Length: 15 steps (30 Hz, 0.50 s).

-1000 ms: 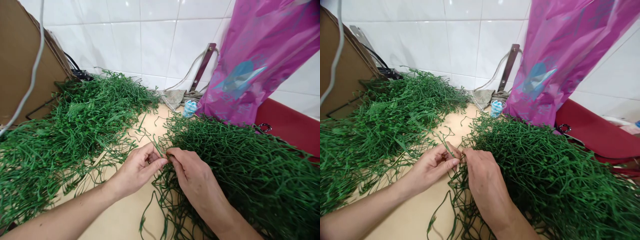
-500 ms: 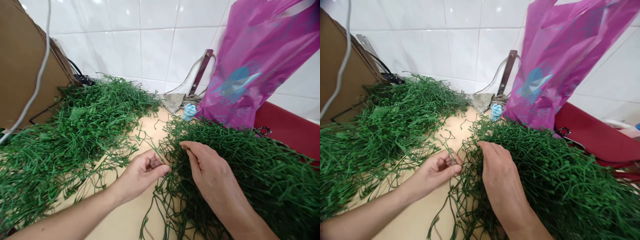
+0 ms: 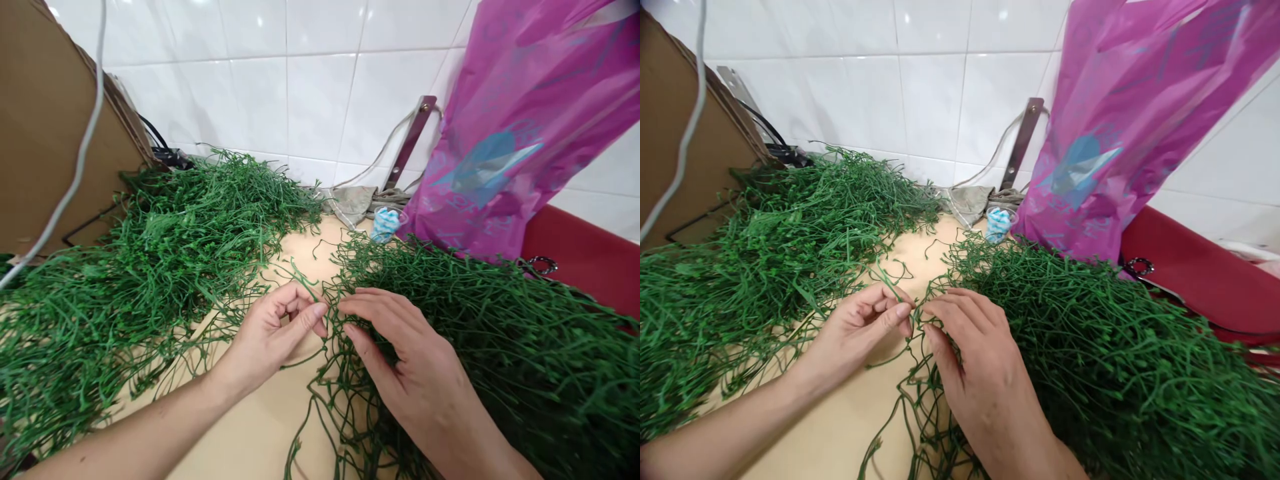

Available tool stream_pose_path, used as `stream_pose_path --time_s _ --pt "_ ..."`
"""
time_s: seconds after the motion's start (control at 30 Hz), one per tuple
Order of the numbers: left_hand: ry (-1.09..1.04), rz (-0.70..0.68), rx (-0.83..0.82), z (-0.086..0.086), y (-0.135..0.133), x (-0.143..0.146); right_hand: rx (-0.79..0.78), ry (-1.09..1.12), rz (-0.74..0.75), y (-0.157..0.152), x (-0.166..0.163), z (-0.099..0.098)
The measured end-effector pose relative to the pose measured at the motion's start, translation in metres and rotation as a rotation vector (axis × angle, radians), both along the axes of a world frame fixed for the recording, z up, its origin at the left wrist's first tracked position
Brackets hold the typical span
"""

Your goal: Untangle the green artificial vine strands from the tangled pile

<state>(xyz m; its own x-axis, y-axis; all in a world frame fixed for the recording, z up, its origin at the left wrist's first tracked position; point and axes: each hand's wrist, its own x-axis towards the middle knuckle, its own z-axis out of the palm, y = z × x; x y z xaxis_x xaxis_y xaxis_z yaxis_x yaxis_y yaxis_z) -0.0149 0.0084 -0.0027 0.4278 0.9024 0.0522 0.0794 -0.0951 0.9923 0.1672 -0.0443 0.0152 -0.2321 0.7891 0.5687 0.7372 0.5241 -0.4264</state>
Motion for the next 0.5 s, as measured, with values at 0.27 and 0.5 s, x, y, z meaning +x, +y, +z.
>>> stream_pose_path --time_s 0.27,0.5 --pt "0.041 -0.009 0.087 0.002 -0.001 -0.001 -0.137 0.101 0.008 -0.002 -0.005 -0.008" --pt "0.049 -0.004 0.060 -0.002 -0.005 0.002 0.011 0.031 -0.182 -0.003 -0.012 -0.017"
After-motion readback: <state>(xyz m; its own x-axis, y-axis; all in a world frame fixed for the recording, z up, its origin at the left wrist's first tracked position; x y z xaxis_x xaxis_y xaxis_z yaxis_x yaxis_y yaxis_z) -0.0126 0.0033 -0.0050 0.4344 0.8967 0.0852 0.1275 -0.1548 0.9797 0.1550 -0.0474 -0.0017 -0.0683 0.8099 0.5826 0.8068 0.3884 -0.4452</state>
